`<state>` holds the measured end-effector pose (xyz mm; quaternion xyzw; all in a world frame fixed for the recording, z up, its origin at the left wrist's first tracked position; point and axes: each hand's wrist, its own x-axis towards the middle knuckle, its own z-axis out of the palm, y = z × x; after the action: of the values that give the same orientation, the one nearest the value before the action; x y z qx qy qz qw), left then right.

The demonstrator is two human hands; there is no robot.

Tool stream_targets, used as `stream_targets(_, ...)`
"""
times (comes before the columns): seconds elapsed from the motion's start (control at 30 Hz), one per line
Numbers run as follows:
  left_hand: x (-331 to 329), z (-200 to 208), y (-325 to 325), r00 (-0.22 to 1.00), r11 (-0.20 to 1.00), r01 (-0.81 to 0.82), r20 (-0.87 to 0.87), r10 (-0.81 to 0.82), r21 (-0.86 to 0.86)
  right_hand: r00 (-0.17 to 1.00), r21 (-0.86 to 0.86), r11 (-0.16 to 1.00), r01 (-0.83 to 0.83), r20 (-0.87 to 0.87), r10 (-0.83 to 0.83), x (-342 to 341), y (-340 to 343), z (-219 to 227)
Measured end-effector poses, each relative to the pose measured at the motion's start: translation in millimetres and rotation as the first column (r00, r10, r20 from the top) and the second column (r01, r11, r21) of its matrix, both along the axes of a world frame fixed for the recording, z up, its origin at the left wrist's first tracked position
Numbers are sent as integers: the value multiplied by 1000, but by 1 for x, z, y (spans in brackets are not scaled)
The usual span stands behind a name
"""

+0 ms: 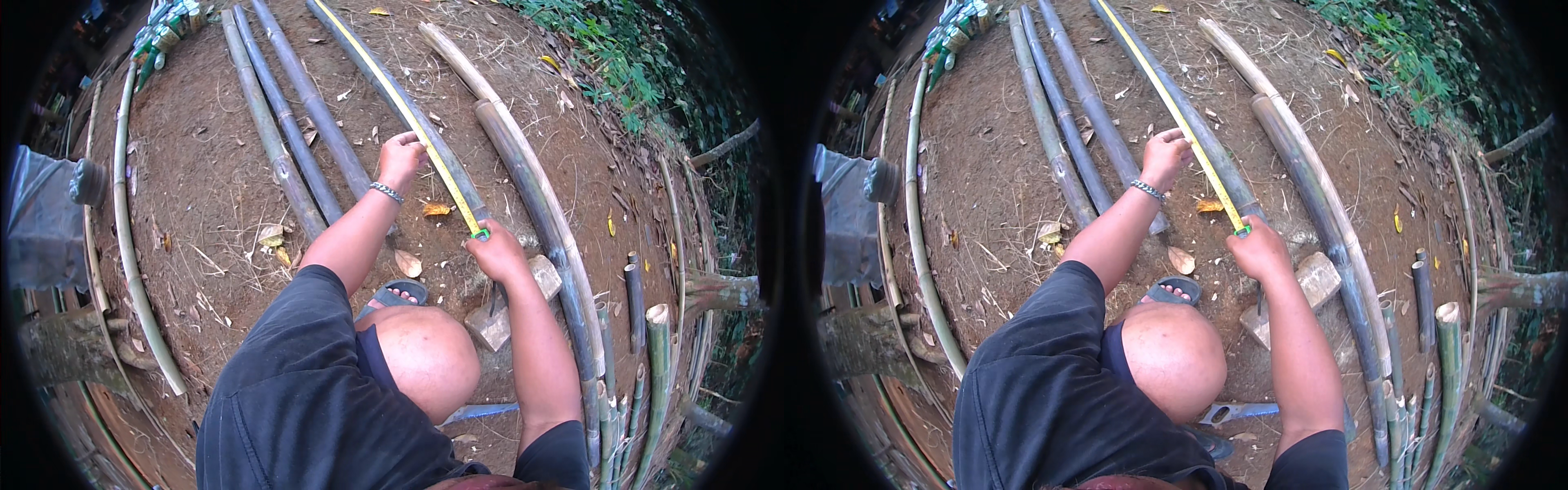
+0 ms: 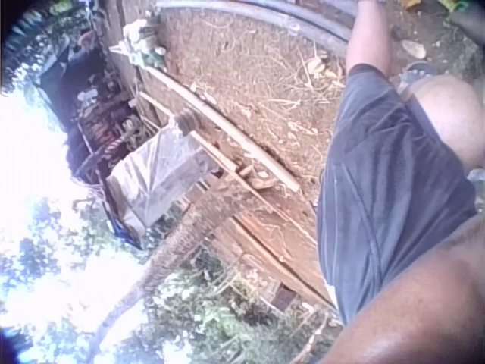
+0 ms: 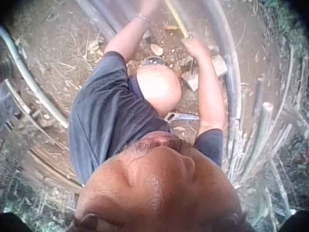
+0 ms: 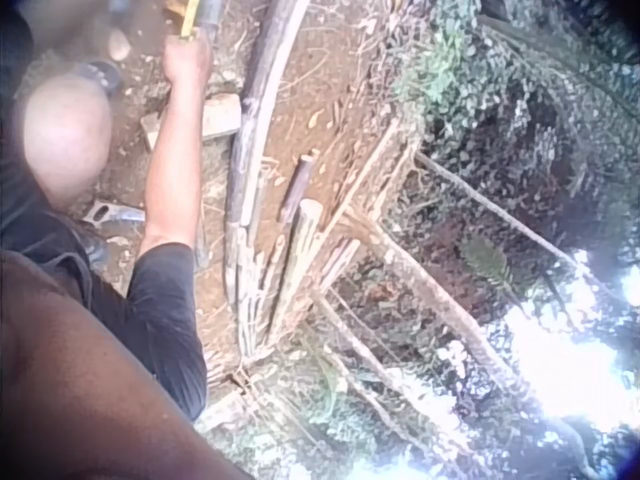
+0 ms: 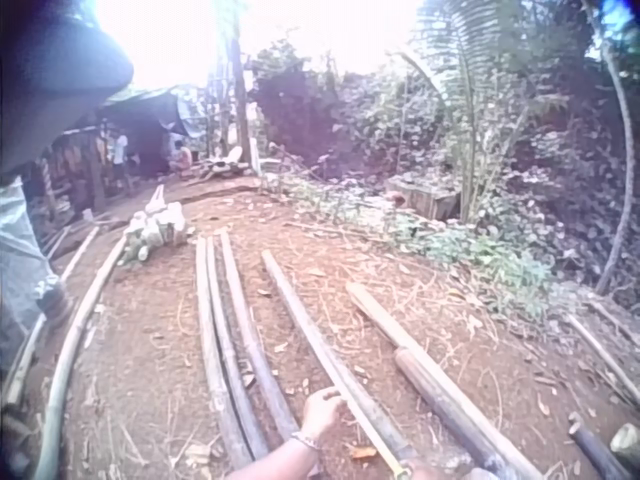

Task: The person measures a bamboo pole with a tape measure and marks it. They then use a hand saw to cut the bamboo pole into smaller sections, placing the cut pieces on the ground.

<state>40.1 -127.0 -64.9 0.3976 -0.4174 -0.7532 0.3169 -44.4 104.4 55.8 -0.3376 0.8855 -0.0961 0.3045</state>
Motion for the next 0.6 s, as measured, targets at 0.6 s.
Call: stream_targets(0.6, -1, 1, 7, 1000, 1000, -13, 20, 13, 22, 1000, 24, 1000, 11, -3, -11, -2, 4, 1)
